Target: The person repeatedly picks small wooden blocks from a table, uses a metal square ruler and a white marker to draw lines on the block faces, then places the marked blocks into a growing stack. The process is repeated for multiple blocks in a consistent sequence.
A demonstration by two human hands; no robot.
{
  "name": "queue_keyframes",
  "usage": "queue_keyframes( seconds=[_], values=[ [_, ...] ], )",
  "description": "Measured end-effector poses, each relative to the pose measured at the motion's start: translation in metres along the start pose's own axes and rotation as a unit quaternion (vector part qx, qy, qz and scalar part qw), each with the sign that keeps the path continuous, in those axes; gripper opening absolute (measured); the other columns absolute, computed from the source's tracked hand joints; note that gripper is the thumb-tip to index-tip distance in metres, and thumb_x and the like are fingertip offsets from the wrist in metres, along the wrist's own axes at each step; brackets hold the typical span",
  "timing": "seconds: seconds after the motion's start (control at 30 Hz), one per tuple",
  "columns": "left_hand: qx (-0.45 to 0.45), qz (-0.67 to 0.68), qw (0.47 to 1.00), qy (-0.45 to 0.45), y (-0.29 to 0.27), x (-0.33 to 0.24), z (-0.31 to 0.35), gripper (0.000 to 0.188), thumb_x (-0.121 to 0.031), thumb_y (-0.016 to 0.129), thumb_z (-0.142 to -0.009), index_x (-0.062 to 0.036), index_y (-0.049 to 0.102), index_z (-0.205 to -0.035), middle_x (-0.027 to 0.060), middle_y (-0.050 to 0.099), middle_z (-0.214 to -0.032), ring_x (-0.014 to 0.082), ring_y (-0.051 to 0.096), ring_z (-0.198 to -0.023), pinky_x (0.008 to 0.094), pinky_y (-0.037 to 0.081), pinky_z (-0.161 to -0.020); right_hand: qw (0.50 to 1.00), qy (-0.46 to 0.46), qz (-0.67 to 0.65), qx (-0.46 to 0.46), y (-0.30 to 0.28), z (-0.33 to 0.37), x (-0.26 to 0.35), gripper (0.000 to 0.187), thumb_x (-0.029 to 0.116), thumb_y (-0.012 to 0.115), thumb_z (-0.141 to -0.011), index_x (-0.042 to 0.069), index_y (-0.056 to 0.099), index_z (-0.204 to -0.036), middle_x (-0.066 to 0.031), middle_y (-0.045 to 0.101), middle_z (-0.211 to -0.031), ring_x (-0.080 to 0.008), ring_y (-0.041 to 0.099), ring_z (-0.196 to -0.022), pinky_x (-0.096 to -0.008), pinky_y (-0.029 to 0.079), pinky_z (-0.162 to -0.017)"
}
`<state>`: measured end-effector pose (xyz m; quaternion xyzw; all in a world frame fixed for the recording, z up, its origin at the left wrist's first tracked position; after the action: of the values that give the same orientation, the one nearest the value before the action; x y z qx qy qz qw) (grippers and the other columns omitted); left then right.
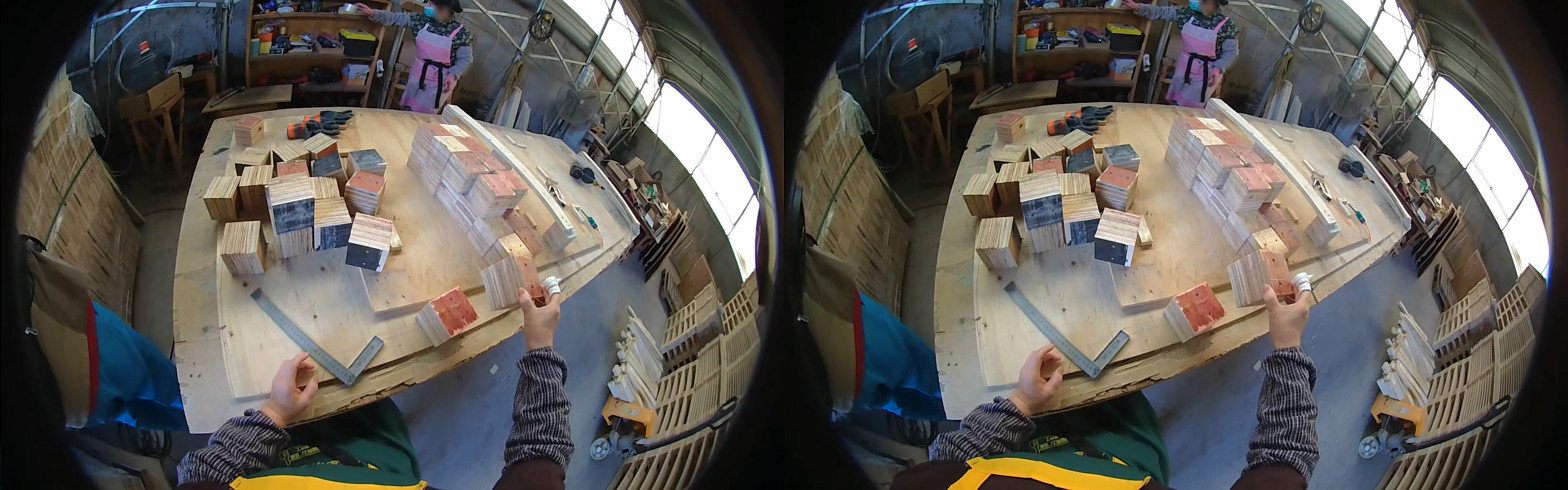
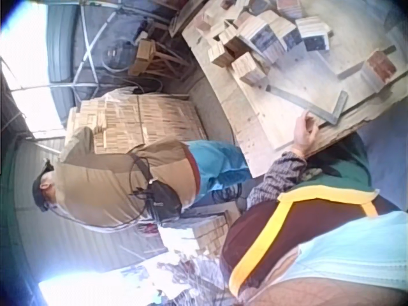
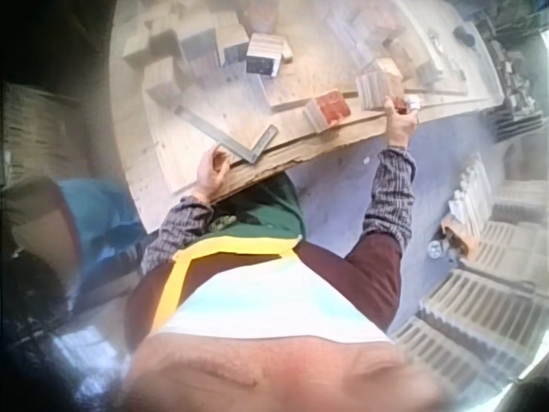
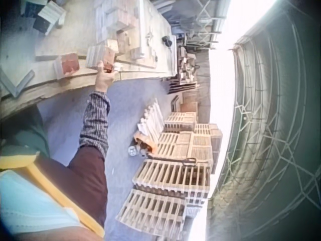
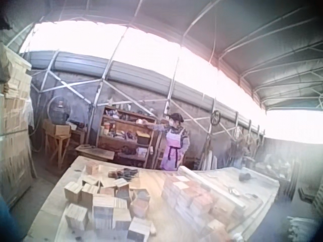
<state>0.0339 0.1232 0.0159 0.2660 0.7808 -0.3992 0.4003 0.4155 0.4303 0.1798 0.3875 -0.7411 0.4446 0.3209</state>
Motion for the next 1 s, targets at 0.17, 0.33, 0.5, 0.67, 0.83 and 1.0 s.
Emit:
queue_keyframes(
  seconds=[0.17, 0.33, 0.5, 0.67, 0.83, 1.0],
  values=[
    [-0.006, -0.033, 0.999, 0.026, 0.000, -0.001, -0.001, 0.050, -0.007, 0.071, -0.078, -0.0034, 0.053, -0.125, 0.0137, 0.062, -0.094, 0.0299, 0.061, -0.086, 0.0357, 0.051, -0.076, 0.997, 0.013, 0.073, -0.022, 0.004, -0.012, -0.023, 0.072, 0.033, 0.081, -0.072, -0.009, 0.050, -0.121, -0.0210, 0.061, -0.112, -0.0284, 0.062, -0.101, -0.0352, 0.049, -0.089],
    [-0.012, -0.031, 0.999, 0.025, 0.001, -0.002, -0.002, 0.047, -0.007, 0.071, -0.078, -0.0033, 0.054, -0.122, 0.0129, 0.063, -0.093, 0.0297, 0.062, -0.085, 0.0361, 0.051, -0.076, 0.996, 0.033, 0.084, -0.011, 0.016, -0.013, -0.034, 0.077, 0.038, 0.081, -0.069, -0.009, 0.050, -0.122, -0.0242, 0.061, -0.113, -0.0337, 0.061, -0.103, -0.0396, 0.048, -0.090],
    [-0.010, -0.043, 0.998, 0.034, 0.001, -0.004, -0.002, 0.046, -0.006, 0.070, -0.078, -0.0030, 0.055, -0.121, 0.0122, 0.063, -0.092, 0.0294, 0.062, -0.084, 0.0361, 0.051, -0.075, 0.991, -0.001, 0.135, -0.017, 0.037, -0.026, -0.017, 0.081, 0.041, 0.081, -0.069, -0.008, 0.049, -0.124, -0.0262, 0.060, -0.115, -0.0387, 0.058, -0.107, -0.0430, 0.046, -0.094],
    [-0.021, -0.034, 0.999, 0.032, 0.001, -0.003, -0.002, 0.045, -0.005, 0.070, -0.077, -0.0025, 0.056, -0.119, 0.0117, 0.064, -0.092, 0.0289, 0.062, -0.084, 0.0358, 0.052, -0.076, 0.989, -0.022, 0.147, 0.008, 0.074, -0.038, 0.007, 0.084, 0.042, 0.081, -0.069, -0.008, 0.046, -0.127, -0.0297, 0.054, -0.117, -0.0415, 0.053, -0.110, -0.0437, 0.044, -0.097],
    [-0.023, -0.035, 0.999, 0.034, 0.003, -0.003, -0.003, 0.044, -0.004, 0.070, -0.077, -0.0023, 0.056, -0.118, 0.0115, 0.064, -0.091, 0.0292, 0.062, -0.083, 0.0355, 0.052, -0.076, 0.984, -0.076, 0.138, 0.086, 0.129, -0.025, 0.031, 0.088, 0.044, 0.083, -0.066, -0.008, 0.046, -0.126, -0.0291, 0.052, -0.115, -0.0412, 0.052, -0.106, -0.0447, 0.044, -0.095],
    [-0.022, -0.035, 0.999, 0.030, 0.002, -0.004, -0.003, 0.042, -0.003, 0.069, -0.077, -0.0023, 0.056, -0.117, 0.0115, 0.064, -0.090, 0.0294, 0.062, -0.082, 0.0354, 0.051, -0.075, 0.963, -0.150, 0.136, 0.181, 0.170, 0.024, 0.065, 0.089, 0.045, 0.084, -0.063, -0.008, 0.047, -0.124, -0.0264, 0.053, -0.112, -0.0370, 0.052, -0.102, -0.0422, 0.045, -0.091]
  ],
)
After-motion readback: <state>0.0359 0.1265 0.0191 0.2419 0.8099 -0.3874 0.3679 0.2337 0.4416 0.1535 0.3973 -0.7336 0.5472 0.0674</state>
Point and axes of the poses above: each hand's wrist, its own z-axis away from the middle knuckle, its own y-axis out of the palm, x = y × z, the point moved 4 cm from there along -z, towards the middle knuckle
